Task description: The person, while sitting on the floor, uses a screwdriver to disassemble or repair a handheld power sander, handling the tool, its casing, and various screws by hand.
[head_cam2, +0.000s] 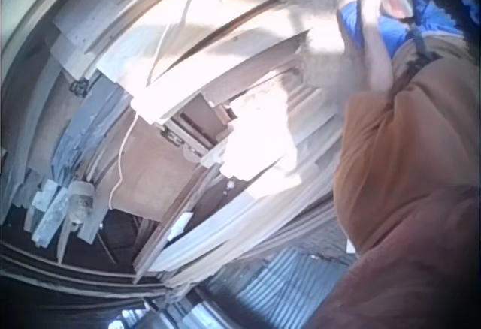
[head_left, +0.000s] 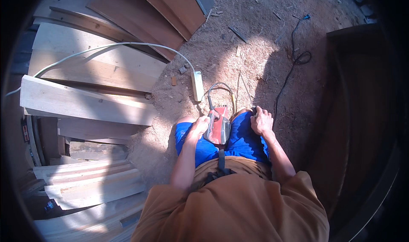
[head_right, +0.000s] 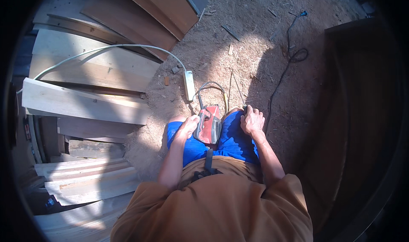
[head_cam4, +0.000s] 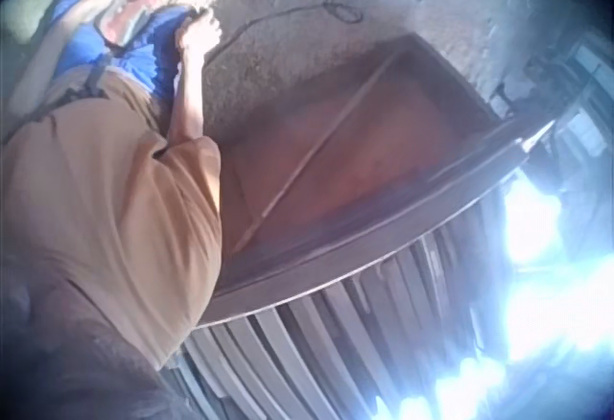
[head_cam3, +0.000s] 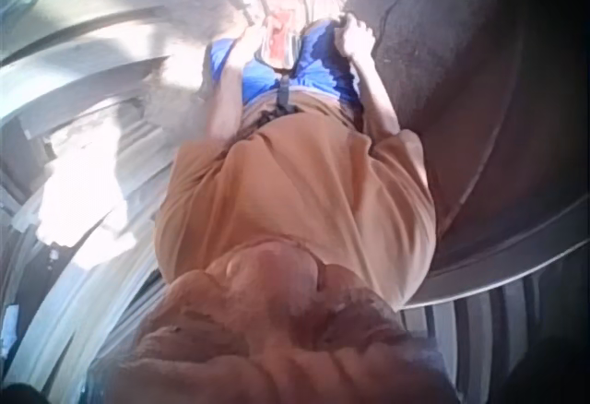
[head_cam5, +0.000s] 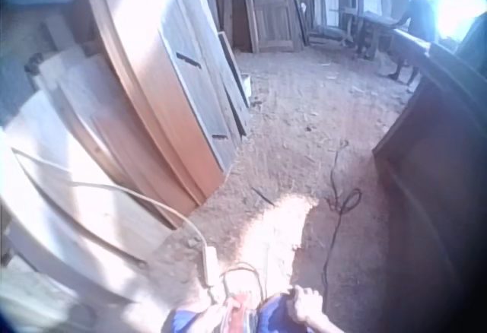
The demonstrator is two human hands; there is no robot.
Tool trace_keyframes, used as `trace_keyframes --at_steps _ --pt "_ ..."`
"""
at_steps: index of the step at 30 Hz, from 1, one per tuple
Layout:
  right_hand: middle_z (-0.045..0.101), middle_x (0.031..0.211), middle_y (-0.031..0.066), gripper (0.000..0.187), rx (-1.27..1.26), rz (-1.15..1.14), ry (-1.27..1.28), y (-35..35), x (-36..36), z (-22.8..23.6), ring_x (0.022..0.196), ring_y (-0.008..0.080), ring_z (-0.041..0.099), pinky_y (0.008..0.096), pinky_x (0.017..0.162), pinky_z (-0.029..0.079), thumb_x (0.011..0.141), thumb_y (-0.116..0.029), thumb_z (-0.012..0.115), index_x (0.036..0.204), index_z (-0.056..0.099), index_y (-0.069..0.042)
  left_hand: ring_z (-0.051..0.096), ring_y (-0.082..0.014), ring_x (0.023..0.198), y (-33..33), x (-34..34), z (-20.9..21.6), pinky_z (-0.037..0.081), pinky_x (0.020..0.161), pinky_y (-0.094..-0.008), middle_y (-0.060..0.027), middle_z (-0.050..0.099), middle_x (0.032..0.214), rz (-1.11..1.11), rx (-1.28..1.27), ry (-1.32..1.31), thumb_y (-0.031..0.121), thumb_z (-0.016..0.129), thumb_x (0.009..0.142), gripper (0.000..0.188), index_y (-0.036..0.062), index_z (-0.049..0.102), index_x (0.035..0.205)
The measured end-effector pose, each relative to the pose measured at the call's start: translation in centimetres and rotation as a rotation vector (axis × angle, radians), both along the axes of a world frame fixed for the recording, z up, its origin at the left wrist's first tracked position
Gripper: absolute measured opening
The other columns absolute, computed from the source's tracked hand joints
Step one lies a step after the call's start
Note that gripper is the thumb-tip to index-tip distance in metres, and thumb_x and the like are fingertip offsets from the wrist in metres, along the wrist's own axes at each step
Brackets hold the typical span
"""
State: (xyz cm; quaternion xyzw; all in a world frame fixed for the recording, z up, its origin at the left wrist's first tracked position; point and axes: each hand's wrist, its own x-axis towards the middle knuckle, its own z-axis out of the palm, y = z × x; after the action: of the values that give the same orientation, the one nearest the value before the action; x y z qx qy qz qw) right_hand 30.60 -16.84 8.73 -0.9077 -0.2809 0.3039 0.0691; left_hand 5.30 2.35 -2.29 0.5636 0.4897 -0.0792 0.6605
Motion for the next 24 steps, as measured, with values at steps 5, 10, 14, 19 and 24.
trace_keyframes --at_steps 5,10,14,19,24 --pt "0.069 0.103 0.0294 0.031 0.337 0.135 0.024 1.1 -4.6 -0.5 0.101 0.0458 0.065 0.0540 0.090 0.052 0.089 -0.027 0.062 0.107 0.071 -0.004 0.066 -0.0188 0.077 -1.5 0.4 4.1 0.056 0.071 -0.0360 -0.0094 0.067 0.089 0.086 -0.196 0.036 0.034 0.044 0.110 0.035 0.0058 0.060 0.125" --pt "0.072 0.107 0.0253 0.053 0.114 0.364 0.385 4.1 -11.4 -3.4 0.102 0.0435 0.069 0.0507 0.085 0.055 0.092 -0.050 0.066 0.110 0.070 0.000 0.060 -0.0134 0.070 -4.1 -3.7 0.3 0.049 0.064 -0.0312 -0.0044 0.067 0.085 0.397 -0.203 -0.209 0.039 0.047 0.109 0.041 0.0057 0.070 0.099" --pt "0.070 0.114 0.0296 0.077 0.121 0.444 0.486 4.3 -15.3 -4.7 0.111 0.0414 0.068 0.0481 0.093 0.054 0.083 -0.063 0.072 0.114 0.067 0.007 0.064 -0.0149 0.083 -6.4 -4.2 1.6 0.054 0.071 -0.0324 -0.0058 0.068 0.097 0.400 -0.314 -0.331 0.031 0.056 0.105 0.031 0.0029 0.069 0.104" --pt "0.069 0.118 0.0300 0.081 0.107 0.337 0.678 4.3 -14.8 -3.3 0.116 0.0381 0.067 0.0440 0.095 0.053 0.077 -0.057 0.081 0.123 0.064 0.008 0.065 -0.0158 0.089 -5.9 -5.3 0.4 0.055 0.071 -0.0320 -0.0158 0.068 0.106 0.216 -0.181 -0.211 0.033 0.074 0.093 0.046 -0.0056 0.064 0.116" --pt "0.072 0.115 0.0238 0.057 0.157 0.379 0.716 3.7 -13.6 -3.5 0.112 0.0333 0.068 0.0422 0.097 0.051 0.084 -0.032 0.082 0.122 0.066 0.007 0.067 -0.0201 0.091 -6.0 -5.0 -0.8 0.055 0.073 -0.0356 -0.0191 0.068 0.107 0.091 -0.061 -0.163 0.035 0.076 0.090 0.055 -0.0086 0.062 0.120"
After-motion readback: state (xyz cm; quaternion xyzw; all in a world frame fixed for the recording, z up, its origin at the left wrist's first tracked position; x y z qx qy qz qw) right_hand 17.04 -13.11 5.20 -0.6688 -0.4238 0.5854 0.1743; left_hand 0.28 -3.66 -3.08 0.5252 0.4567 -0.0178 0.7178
